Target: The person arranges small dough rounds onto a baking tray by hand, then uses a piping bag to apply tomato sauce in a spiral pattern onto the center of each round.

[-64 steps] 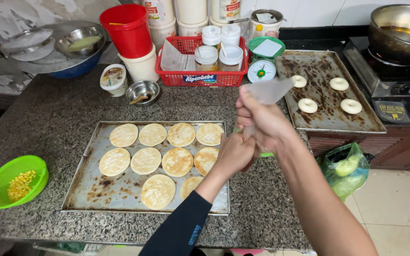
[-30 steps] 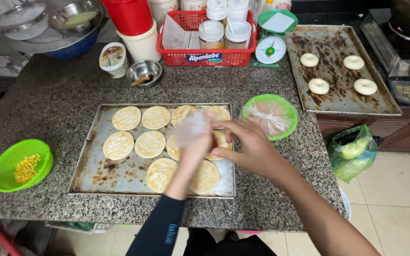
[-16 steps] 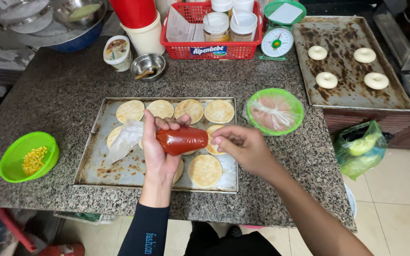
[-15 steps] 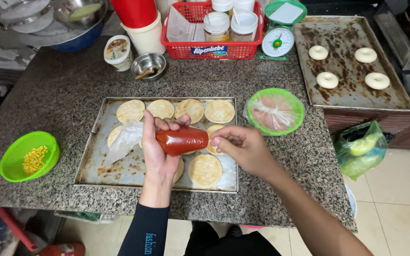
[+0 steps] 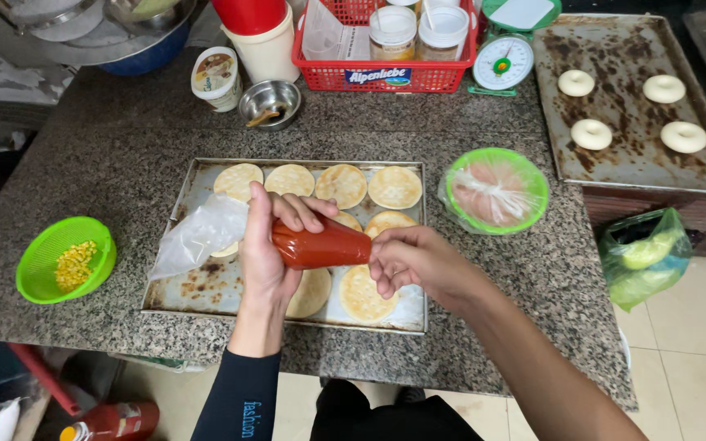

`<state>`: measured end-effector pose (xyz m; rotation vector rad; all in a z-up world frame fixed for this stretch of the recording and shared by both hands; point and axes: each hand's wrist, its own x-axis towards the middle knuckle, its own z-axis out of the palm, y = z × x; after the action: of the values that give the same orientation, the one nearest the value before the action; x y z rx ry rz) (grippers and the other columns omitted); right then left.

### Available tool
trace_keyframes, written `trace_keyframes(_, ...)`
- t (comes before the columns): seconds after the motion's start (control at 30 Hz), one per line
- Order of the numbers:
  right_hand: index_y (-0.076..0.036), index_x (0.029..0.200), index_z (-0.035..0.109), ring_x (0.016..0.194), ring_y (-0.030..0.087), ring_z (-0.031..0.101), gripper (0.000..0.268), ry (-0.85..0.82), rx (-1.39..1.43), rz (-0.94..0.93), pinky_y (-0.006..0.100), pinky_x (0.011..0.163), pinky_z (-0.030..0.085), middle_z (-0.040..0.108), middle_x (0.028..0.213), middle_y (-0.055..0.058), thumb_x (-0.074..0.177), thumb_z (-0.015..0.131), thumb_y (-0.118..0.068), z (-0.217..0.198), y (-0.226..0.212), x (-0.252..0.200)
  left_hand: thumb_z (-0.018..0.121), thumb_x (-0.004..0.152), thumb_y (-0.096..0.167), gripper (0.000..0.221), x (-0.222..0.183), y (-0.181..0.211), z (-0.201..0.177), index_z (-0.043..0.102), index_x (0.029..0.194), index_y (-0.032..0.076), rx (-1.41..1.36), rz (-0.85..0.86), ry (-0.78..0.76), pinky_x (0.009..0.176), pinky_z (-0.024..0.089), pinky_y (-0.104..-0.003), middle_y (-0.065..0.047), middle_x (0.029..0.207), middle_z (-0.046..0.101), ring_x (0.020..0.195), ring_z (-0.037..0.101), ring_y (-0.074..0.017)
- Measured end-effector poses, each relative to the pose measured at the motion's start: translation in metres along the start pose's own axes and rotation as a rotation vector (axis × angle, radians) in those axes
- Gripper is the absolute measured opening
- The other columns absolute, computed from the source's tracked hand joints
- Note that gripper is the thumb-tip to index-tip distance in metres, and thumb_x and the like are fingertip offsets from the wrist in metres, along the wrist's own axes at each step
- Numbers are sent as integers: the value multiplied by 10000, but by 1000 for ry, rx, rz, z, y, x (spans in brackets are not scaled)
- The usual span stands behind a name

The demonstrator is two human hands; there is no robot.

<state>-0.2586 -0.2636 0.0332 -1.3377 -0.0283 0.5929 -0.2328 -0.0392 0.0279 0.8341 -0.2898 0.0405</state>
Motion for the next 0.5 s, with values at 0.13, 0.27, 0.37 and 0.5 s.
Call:
trace_keyframes(0.13, -41, 883, 619, 597, 170, 642, 59, 14, 44, 80, 308, 572, 539, 662, 742, 80, 877, 612, -99, 7, 7, 26, 318, 1175, 464, 599, 7, 11, -12, 540, 782, 69, 120, 21, -89, 1062, 508, -548, -146, 790, 636, 1093, 669, -385)
trace_keyframes(0.27, -36, 881, 636, 598, 121, 634, 58, 109, -93, -104, 258, 555, 491, 655, 723, 43, 875, 594, -75, 13, 22, 57, 316, 1110, 490, 588, 24, 27, -27, 636, 920, 34, 181, -33, -135, 1153, 467, -524, -187, 1131, 699, 1453, 493, -359)
trace_keyframes(0.37, -39, 866, 642, 624, 49, 570, 23, 231, -212, -274, 231, 558, 466, 615, 715, -7, 868, 633, -60, 21, 29, 70, 308, 1068, 529, 590, 43, 41, -45, 655, 997, 57, 288, -100, -142, 1155, 458, -532, -161, 1324, 668, 1530, 393, -334)
trace_keyframes(0.5, -27, 801, 629, 589, 20, 450, 108, 478, -457, -311, 234, 503, 362, 524, 648, -33, 871, 693, -79, 35, 24, 82, 332, 1076, 530, 577, 63, 34, -79, 624, 946, 49, 139, -131, -91, 1257, 362, -482, -173, 1224, 699, 1483, 471, -346)
